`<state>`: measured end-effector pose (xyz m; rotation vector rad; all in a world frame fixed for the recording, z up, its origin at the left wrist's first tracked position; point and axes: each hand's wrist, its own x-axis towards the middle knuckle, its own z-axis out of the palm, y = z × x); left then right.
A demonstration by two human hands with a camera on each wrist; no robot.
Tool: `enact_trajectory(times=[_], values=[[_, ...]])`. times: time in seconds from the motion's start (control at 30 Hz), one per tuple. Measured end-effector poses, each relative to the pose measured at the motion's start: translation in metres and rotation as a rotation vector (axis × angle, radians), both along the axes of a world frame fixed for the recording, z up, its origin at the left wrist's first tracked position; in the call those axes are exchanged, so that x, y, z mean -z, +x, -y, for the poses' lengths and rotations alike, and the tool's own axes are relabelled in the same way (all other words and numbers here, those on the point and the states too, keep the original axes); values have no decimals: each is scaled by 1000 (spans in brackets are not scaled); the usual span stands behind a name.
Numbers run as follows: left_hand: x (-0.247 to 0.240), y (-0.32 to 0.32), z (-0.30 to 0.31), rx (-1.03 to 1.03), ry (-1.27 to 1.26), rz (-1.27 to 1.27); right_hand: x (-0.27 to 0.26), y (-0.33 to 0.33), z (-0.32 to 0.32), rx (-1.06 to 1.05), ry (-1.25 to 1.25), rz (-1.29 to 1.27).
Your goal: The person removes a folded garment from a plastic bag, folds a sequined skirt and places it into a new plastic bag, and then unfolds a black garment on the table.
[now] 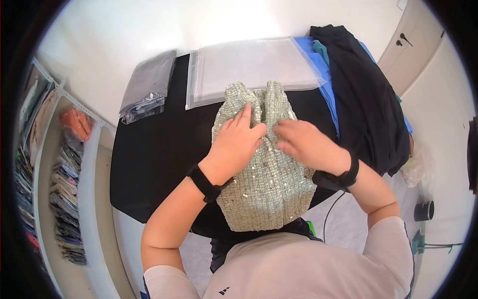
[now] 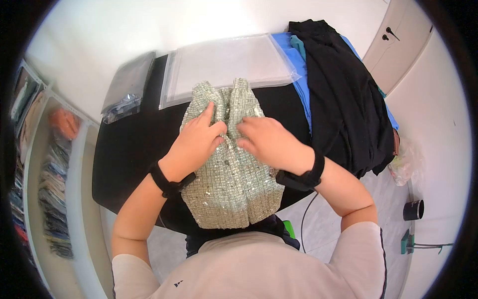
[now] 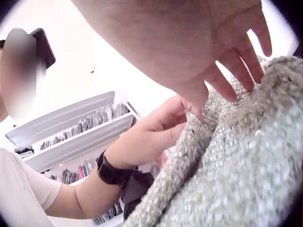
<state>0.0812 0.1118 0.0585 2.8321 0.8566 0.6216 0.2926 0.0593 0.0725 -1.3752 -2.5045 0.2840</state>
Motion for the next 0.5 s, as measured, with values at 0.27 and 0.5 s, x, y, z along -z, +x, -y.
enact_trajectory(times=[0.27, 0.5], values=[[14, 5, 14, -91, 48, -69, -24, -15, -65, 520, -465, -460], [10, 2, 20, -64, 60, -133, -10, -15, -77, 379, -29, -224]])
